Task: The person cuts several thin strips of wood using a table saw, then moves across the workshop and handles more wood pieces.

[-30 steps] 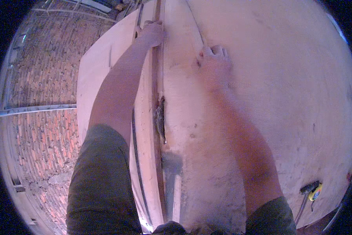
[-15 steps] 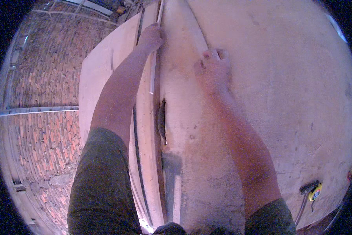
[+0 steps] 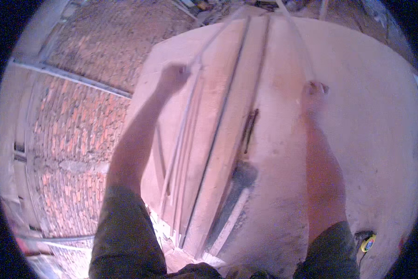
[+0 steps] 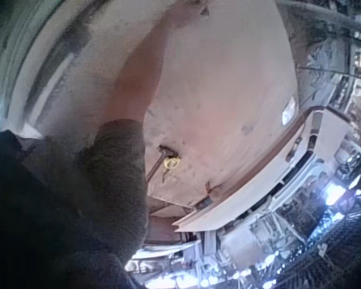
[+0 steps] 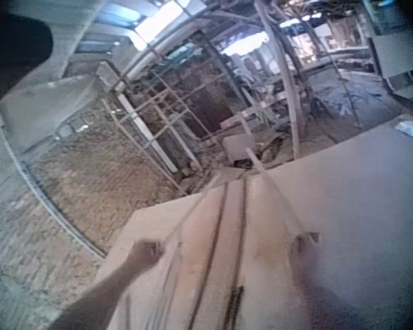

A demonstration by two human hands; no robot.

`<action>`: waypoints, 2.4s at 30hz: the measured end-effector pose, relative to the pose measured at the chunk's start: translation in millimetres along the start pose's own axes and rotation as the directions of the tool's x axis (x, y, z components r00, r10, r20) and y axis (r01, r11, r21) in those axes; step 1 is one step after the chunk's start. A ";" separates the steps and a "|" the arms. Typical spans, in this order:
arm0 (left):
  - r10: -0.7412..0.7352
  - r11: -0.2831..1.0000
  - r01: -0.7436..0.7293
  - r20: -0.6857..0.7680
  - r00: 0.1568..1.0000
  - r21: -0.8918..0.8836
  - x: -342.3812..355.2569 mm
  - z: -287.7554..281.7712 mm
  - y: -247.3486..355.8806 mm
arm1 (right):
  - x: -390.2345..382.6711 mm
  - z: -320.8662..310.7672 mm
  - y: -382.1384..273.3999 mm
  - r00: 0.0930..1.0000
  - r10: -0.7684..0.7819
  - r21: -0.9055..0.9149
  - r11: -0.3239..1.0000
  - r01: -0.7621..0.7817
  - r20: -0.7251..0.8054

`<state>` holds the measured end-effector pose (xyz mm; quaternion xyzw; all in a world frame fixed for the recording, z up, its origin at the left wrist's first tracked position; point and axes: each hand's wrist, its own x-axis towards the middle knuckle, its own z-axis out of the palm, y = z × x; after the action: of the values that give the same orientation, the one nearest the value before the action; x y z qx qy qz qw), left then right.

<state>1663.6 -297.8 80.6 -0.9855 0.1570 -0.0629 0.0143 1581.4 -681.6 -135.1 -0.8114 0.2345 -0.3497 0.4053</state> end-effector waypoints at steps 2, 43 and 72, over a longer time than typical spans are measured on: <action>-0.063 0.997 0.063 -0.012 0.998 -0.051 -78.0 3.8 -11.1 | 4.3 1.7 33.5 0.999 0.041 0.134 0.990 -0.037 -0.024; -0.147 0.113 0.790 0.776 0.613 -0.603 -783.7 9.3 146.6 | -486.4 -290.4 -149.9 0.233 0.398 -0.060 0.600 -0.798 0.887; -0.262 -0.128 0.867 0.860 0.438 -0.481 -895.7 75.6 148.3 | -506.1 -280.1 -151.1 0.428 0.062 0.006 0.988 -0.156 0.902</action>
<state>783.3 -159.3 -108.5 -0.6971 -0.3281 0.3000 -0.5624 1057.2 -399.1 -82.3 -0.8374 0.0195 0.1514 0.5249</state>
